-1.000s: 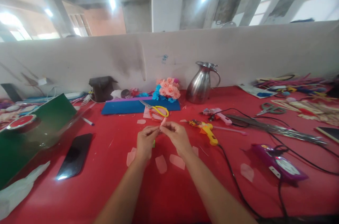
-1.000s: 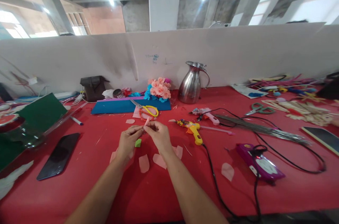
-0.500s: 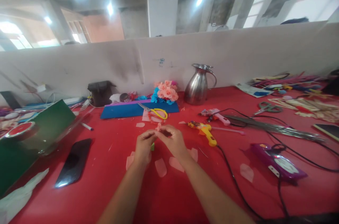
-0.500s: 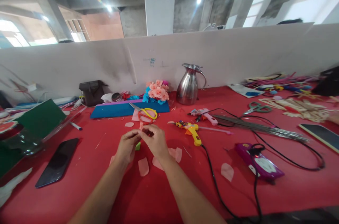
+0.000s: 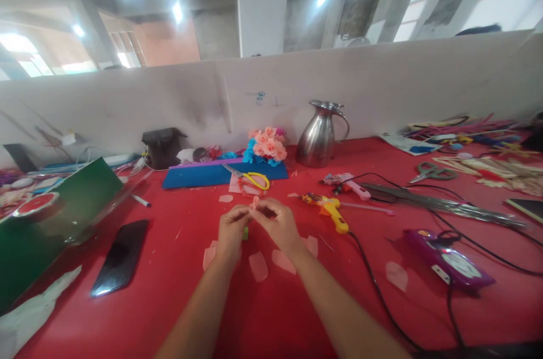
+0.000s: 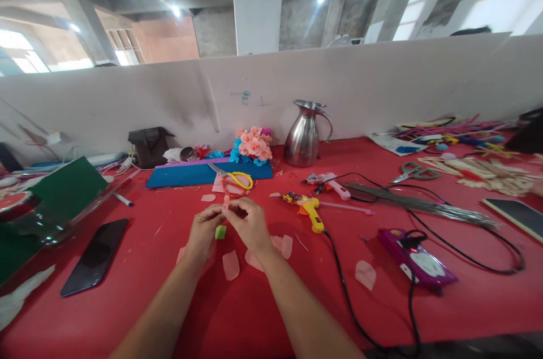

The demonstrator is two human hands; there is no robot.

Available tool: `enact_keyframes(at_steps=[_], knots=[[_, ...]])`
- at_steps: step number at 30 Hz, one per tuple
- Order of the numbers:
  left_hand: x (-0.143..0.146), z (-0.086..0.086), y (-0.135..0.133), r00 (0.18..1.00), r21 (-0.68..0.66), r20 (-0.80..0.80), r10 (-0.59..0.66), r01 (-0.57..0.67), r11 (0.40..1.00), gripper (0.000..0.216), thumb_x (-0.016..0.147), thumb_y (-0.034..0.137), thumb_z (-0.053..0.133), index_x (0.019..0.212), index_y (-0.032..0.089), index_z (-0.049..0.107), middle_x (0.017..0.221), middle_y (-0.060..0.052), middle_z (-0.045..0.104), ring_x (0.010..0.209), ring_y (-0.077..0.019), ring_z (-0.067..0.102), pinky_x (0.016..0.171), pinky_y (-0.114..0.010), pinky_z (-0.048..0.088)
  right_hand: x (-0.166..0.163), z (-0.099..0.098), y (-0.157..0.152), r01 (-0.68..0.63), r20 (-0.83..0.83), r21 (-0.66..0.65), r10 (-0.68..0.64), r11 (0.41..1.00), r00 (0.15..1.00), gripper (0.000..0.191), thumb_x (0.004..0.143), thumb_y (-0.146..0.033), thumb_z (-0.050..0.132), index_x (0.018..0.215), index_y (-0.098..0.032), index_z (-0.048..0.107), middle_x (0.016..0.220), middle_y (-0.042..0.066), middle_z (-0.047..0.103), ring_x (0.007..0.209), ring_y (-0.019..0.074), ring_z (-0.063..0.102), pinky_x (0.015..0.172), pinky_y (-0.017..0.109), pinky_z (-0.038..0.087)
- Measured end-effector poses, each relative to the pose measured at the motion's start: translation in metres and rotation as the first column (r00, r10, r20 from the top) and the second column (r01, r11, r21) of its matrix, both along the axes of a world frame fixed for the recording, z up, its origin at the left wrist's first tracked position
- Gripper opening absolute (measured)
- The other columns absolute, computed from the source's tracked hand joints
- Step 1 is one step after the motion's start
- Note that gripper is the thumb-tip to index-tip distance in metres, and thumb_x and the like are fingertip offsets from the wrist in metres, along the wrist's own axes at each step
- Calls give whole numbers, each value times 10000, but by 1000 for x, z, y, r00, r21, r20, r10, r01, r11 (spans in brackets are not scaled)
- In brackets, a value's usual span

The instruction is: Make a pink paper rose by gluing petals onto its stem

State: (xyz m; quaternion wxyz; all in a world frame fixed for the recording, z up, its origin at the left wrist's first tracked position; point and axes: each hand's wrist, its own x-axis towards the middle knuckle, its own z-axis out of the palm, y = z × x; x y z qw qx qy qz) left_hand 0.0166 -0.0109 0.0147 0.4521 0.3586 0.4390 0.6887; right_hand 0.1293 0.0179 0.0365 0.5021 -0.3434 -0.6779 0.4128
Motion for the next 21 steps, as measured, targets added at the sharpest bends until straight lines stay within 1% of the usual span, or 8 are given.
enact_keyframes(at_steps=[3, 7, 10, 14, 17, 21], knots=[[2, 1, -1, 1000, 0, -20, 18, -18, 1000, 58, 591, 194, 694, 645, 172, 686, 706, -10, 625, 698, -127, 555, 693, -242, 431, 0, 1, -1, 8, -1, -41, -8, 999, 1000, 144, 709, -337, 620, 738, -195, 615, 671, 3, 575, 612, 137, 517, 586, 254, 421], [2, 1, 0, 998, -59, 62, 31, -27, 998, 116, 560, 198, 708, 672, 173, 697, 698, -21, 651, 676, -131, 572, 676, -247, 437, -1, 2, -2, -29, -20, -84, 27, 996, 999, 143, 688, -312, 626, 764, -194, 604, 676, -3, 566, 627, 137, 526, 594, 251, 429], [1, 2, 0, 995, -76, 100, 28, -21, 997, 145, 550, 200, 717, 691, 170, 700, 693, -29, 663, 668, -131, 580, 670, -246, 437, -1, 2, -1, -46, -20, -85, 44, 995, 999, 156, 699, -311, 618, 800, -193, 606, 706, 4, 580, 645, 139, 539, 609, 255, 437], [2, 5, -1, 998, -76, 41, 45, -42, 996, 115, 581, 216, 704, 681, 160, 694, 678, -26, 657, 665, -133, 575, 674, -253, 433, 0, 0, 0, -15, 2, -59, 15, 998, 1000, 140, 725, -324, 600, 783, -197, 615, 728, 17, 605, 660, 149, 547, 621, 264, 437], [3, 7, -3, 998, -44, -10, 56, -56, 997, 71, 594, 194, 686, 654, 155, 690, 676, -21, 653, 687, -136, 569, 702, -258, 426, 0, -1, 0, 14, 15, -45, -13, 999, 1000, 139, 727, -334, 601, 750, -197, 613, 731, 20, 615, 652, 151, 542, 620, 268, 432], [3, 8, -4, 997, -40, -38, 70, -72, 997, 51, 601, 168, 665, 647, 158, 687, 685, -18, 651, 690, -137, 559, 698, -258, 421, 0, 1, -2, 24, 26, -15, -24, 1000, 999, 133, 734, -330, 596, 739, -197, 605, 733, 20, 607, 645, 147, 532, 610, 266, 426]])
